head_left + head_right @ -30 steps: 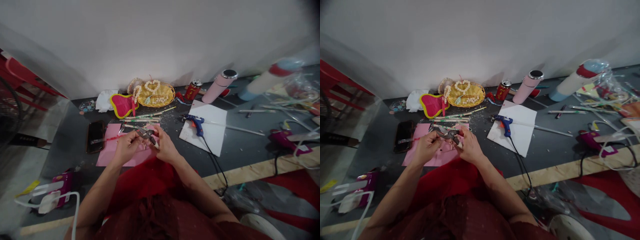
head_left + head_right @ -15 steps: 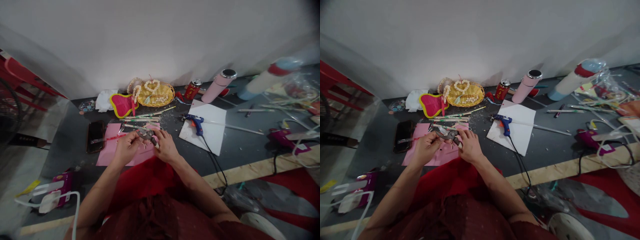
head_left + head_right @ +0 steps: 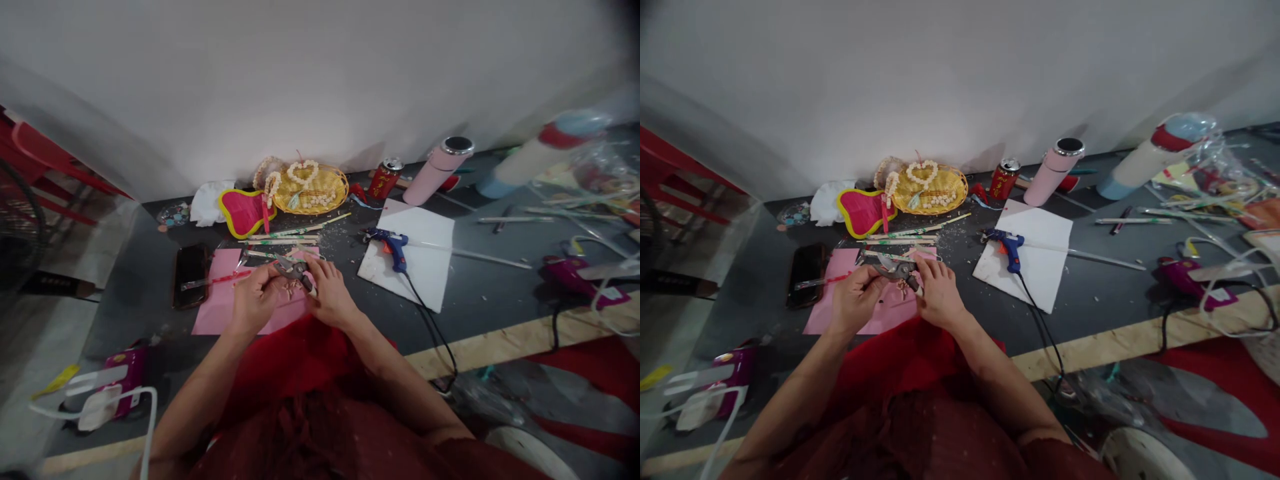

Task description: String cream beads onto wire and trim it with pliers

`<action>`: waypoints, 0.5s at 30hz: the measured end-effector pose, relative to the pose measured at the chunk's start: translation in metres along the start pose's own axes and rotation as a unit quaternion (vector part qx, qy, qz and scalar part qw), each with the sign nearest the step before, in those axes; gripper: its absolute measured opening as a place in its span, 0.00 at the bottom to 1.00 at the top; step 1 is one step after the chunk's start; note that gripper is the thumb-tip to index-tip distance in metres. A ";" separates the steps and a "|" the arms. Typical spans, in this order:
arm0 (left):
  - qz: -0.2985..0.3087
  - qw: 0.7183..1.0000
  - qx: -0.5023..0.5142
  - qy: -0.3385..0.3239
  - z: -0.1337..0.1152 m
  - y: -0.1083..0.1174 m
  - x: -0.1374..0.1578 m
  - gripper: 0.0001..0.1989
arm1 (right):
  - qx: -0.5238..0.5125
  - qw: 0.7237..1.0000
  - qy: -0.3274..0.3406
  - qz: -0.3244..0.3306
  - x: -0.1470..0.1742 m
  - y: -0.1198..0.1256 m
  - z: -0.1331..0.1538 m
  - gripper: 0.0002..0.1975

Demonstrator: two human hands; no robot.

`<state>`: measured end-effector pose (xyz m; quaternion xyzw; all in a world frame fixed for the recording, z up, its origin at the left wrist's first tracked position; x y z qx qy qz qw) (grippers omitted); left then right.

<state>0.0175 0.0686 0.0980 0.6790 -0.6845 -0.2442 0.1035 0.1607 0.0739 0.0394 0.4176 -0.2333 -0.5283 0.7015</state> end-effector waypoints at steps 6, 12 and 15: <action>0.089 0.977 0.168 0.099 0.016 -0.011 -0.001 0.10 | -0.033 0.999 0.027 0.004 0.000 0.000 0.004 0.40; 0.106 0.969 0.186 0.126 0.016 -0.013 0.000 0.10 | -0.075 0.996 0.046 -0.015 0.000 0.000 0.004 0.39; 0.097 0.970 0.191 0.118 0.016 -0.011 0.000 0.11 | -0.077 0.996 0.033 -0.016 0.000 0.003 0.005 0.36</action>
Point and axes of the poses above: each hand's wrist, its own x-axis away from the middle knuckle, its own y-axis out of the back of the hand, z = x × y, the point moved 8 cm from there along -x, towards the middle knuckle, and after that the axes turned 3 degrees about -y, right-handed, at the moved point
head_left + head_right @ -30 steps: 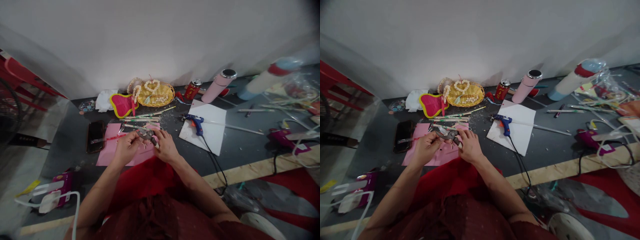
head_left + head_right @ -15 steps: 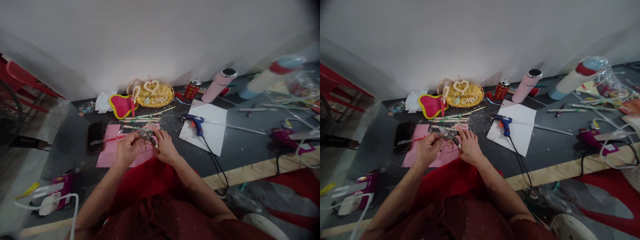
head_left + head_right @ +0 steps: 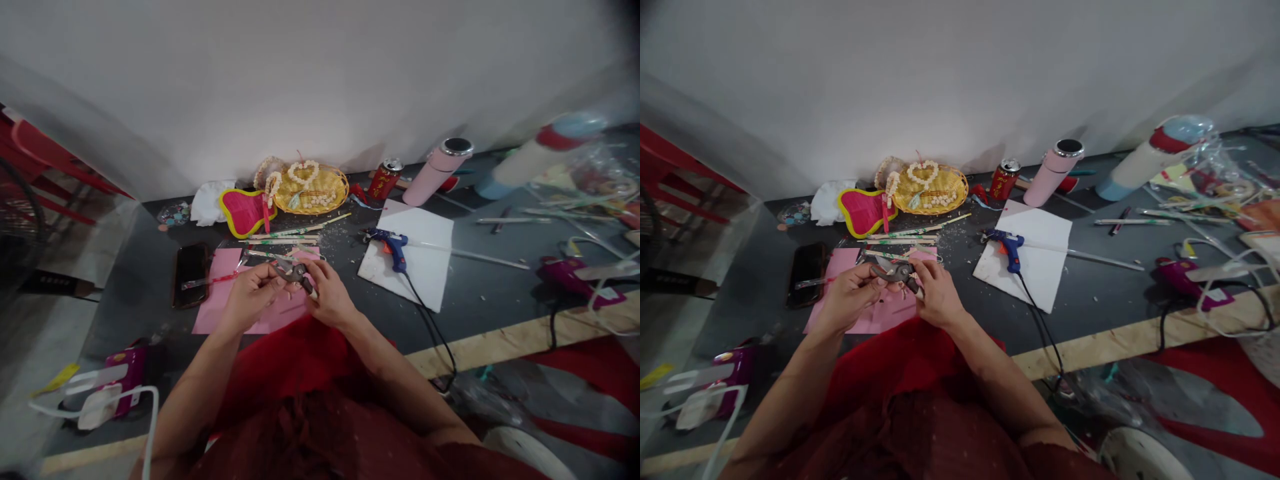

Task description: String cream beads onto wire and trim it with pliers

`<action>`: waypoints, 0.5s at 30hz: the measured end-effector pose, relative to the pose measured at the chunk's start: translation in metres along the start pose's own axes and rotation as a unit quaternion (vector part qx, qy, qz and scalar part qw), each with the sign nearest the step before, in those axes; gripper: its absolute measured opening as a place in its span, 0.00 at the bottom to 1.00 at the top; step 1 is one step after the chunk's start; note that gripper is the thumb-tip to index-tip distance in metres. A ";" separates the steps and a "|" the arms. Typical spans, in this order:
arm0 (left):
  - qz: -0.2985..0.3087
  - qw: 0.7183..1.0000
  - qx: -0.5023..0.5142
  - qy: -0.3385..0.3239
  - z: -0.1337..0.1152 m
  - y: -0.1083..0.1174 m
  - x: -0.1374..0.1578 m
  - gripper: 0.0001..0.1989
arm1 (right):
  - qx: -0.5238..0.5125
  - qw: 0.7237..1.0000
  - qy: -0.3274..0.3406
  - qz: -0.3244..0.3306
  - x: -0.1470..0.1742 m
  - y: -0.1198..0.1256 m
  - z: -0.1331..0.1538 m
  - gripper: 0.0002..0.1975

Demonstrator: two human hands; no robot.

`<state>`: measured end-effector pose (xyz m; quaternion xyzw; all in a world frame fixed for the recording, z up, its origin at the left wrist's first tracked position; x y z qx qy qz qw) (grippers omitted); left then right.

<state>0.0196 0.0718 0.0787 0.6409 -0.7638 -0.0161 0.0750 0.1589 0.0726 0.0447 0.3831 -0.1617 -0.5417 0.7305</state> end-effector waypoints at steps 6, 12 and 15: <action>-0.021 1.000 -0.008 -0.007 0.003 0.004 0.000 0.11 | 0.025 1.000 -0.018 -0.004 0.002 0.003 0.001 0.34; -0.075 0.988 -0.110 -0.080 -0.003 0.006 0.001 0.07 | 0.040 0.998 -0.042 -0.012 0.001 -0.001 -0.007 0.34; -0.119 0.970 -0.184 -0.106 -0.005 0.008 0.004 0.06 | 0.044 0.998 -0.051 -0.006 0.001 -0.001 -0.009 0.35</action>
Point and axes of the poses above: each hand's wrist, its own x-axis away from the middle knuckle, its own y-axis out of the back of the hand, z = x × y, the point moved 8 cm from there along -x, towards the middle knuckle, and after that the axes turned 3 degrees about -y, right-handed, at the moved point
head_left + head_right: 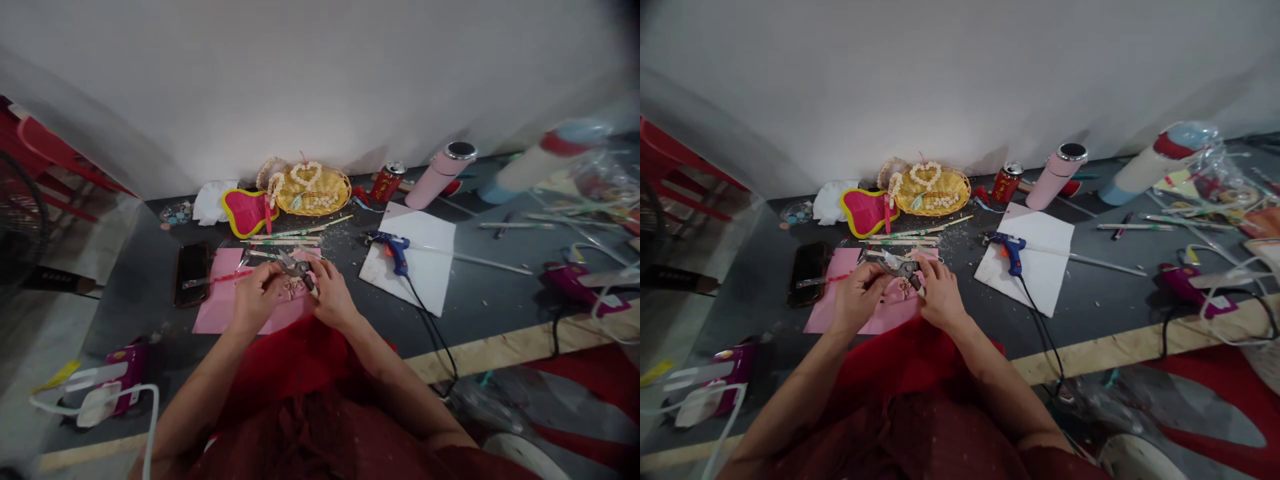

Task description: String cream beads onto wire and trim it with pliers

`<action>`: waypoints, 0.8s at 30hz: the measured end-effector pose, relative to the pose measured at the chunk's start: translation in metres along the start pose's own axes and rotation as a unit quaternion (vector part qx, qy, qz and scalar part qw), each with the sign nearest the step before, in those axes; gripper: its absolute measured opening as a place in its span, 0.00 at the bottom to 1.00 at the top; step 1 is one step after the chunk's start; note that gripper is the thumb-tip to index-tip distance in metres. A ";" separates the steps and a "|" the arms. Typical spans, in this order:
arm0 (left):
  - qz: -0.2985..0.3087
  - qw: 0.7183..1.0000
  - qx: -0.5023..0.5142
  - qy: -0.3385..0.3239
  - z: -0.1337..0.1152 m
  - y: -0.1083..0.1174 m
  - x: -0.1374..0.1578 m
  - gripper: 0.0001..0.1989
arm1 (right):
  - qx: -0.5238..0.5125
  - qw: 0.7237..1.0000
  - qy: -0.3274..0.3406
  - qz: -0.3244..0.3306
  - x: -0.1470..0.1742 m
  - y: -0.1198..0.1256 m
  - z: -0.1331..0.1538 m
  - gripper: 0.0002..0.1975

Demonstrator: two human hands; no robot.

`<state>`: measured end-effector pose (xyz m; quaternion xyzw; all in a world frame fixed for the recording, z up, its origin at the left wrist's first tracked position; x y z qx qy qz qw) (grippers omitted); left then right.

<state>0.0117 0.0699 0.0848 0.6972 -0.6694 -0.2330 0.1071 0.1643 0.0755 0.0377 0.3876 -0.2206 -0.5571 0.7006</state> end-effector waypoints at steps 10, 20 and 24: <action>0.111 0.990 0.091 0.013 -0.009 -0.004 -0.005 0.07 | -0.002 1.000 0.026 0.015 0.000 -0.001 0.003 0.39; 0.086 0.988 0.124 0.035 -0.007 -0.002 -0.003 0.08 | -0.033 0.999 0.027 -0.001 0.001 0.005 0.005 0.34; 0.060 0.992 0.105 0.018 -0.003 -0.002 -0.002 0.06 | -0.020 1.000 0.011 0.012 0.001 0.001 0.003 0.32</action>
Point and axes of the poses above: each hand's wrist, its own x-axis away from the middle knuckle, its own y-axis out of the back of the hand, z = x × y, the point moved 8 cm from there along -x, towards the middle knuckle, and after that the axes turned 3 degrees about -y, right-handed, at the moved point
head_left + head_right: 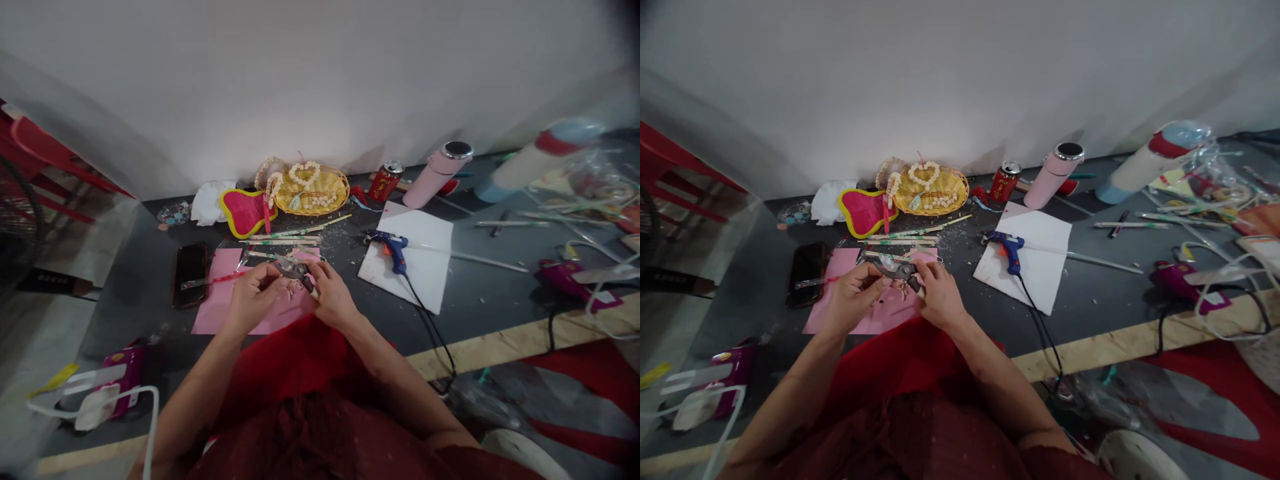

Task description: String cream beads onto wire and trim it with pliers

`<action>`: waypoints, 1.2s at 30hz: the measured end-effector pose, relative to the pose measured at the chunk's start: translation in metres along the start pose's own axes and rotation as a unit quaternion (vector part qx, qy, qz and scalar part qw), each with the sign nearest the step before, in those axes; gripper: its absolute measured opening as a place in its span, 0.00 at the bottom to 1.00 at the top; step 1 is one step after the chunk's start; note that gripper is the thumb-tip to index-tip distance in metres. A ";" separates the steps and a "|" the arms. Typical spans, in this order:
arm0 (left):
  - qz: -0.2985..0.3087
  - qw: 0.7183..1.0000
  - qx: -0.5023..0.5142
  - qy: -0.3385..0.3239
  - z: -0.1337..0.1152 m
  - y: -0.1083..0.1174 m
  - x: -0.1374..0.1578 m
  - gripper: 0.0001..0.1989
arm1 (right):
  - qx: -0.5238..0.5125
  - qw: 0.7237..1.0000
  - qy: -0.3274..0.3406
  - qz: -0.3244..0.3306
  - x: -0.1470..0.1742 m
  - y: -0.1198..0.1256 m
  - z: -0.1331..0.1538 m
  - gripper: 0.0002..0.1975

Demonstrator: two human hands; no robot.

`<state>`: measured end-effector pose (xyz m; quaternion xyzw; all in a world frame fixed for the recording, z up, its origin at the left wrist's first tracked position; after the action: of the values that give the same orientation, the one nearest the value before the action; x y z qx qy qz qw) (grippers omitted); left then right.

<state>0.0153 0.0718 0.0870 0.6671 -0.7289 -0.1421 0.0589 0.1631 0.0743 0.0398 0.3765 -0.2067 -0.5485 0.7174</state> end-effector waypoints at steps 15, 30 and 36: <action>0.037 0.996 0.065 0.057 0.010 0.000 -0.004 0.08 | -0.001 1.000 0.005 0.027 -0.002 -0.003 -0.001 0.39; -0.033 0.999 -0.018 0.008 0.002 0.006 0.000 0.07 | 0.025 0.999 -0.007 0.026 -0.002 -0.005 -0.003 0.33; 0.026 0.999 0.020 0.040 0.012 0.002 -0.001 0.11 | 0.036 0.999 0.009 0.037 -0.002 -0.005 -0.002 0.37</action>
<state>0.0104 0.0746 0.0759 0.6543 -0.7456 -0.0989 0.0785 0.1604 0.0764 0.0353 0.3986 -0.2337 -0.5104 0.7253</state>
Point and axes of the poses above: each hand's wrist, its own x-axis away from the middle knuckle, its own y-axis out of the back of the hand, z = x × y, the point moved 8 cm from there along -x, towards the middle knuckle, and after that the axes turned 3 degrees about -y, right-handed, at the moved point
